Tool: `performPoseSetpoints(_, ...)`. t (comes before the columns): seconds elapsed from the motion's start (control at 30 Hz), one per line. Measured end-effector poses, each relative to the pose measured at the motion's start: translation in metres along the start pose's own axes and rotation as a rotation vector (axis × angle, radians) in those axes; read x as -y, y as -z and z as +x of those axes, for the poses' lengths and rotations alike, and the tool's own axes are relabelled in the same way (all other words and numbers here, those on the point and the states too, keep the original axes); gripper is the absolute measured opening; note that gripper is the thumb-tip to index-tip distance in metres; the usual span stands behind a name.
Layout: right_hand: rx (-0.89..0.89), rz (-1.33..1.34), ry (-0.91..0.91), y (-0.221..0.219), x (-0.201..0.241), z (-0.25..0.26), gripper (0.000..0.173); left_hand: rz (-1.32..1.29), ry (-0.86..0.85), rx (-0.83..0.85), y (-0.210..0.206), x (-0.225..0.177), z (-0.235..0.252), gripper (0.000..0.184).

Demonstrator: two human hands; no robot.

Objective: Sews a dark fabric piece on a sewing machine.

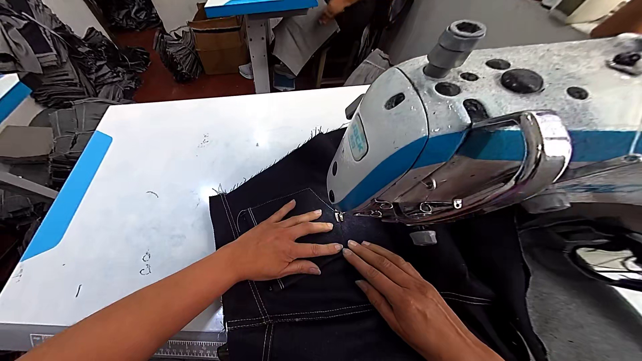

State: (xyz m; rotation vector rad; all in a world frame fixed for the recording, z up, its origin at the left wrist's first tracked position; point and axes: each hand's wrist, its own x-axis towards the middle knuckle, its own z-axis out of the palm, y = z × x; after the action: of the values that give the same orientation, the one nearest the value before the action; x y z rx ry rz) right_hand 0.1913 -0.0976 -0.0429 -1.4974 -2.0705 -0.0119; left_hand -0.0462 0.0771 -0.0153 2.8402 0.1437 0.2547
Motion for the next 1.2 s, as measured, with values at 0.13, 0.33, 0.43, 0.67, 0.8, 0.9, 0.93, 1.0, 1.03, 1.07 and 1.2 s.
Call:
performPoseSetpoints(0.13, -0.011, -0.007, -0.001, 0.0, 0.002, -0.001, 0.038, 0.013, -0.03, -0.033, -0.002, 0.002, -0.002, 0.044)
performPoseSetpoints(0.33, 0.02, -0.052, 0.037, 0.001, 0.002, -0.001, 0.039, 0.081, -0.062, -0.057, -0.003, -0.001, -0.004, 0.043)
performPoseSetpoints(0.43, 0.026, -0.044, 0.05, 0.001, 0.0, -0.001, 0.039, 0.063, -0.06, -0.053, -0.003, -0.002, -0.004, 0.043)
performPoseSetpoints(0.67, 0.032, -0.023, 0.043, 0.002, -0.003, 0.002, 0.04, 0.006, -0.034, -0.047, -0.002, -0.001, -0.002, 0.043)
performPoseSetpoints(0.8, 0.022, -0.034, 0.032, -0.001, -0.014, 0.014, 0.038, 0.013, -0.018, -0.081, 0.0, 0.011, 0.006, 0.043)
performPoseSetpoints(0.9, 0.017, -0.051, 0.035, -0.004, -0.018, 0.02, 0.039, 0.022, -0.028, -0.076, 0.005, 0.019, 0.01, 0.042)
performPoseSetpoints(0.93, 0.017, -0.054, 0.038, -0.005, -0.017, 0.02, 0.039, 0.021, -0.033, -0.077, 0.006, 0.02, 0.01, 0.042)
performPoseSetpoints(1.0, 0.023, -0.062, 0.043, -0.004, -0.017, 0.02, 0.039, 0.012, -0.039, -0.084, 0.006, 0.02, 0.01, 0.042)
performPoseSetpoints(1.03, 0.025, -0.063, 0.047, -0.004, -0.017, 0.02, 0.039, 0.005, -0.037, -0.088, 0.006, 0.02, 0.011, 0.042)
performPoseSetpoints(1.07, 0.025, -0.059, 0.05, -0.003, -0.018, 0.02, 0.039, -0.006, -0.034, -0.088, 0.006, 0.02, 0.011, 0.042)
performPoseSetpoints(1.2, 0.003, -0.014, 0.042, -0.002, -0.023, 0.028, 0.036, -0.029, -0.017, -0.092, 0.007, 0.029, 0.015, 0.042)
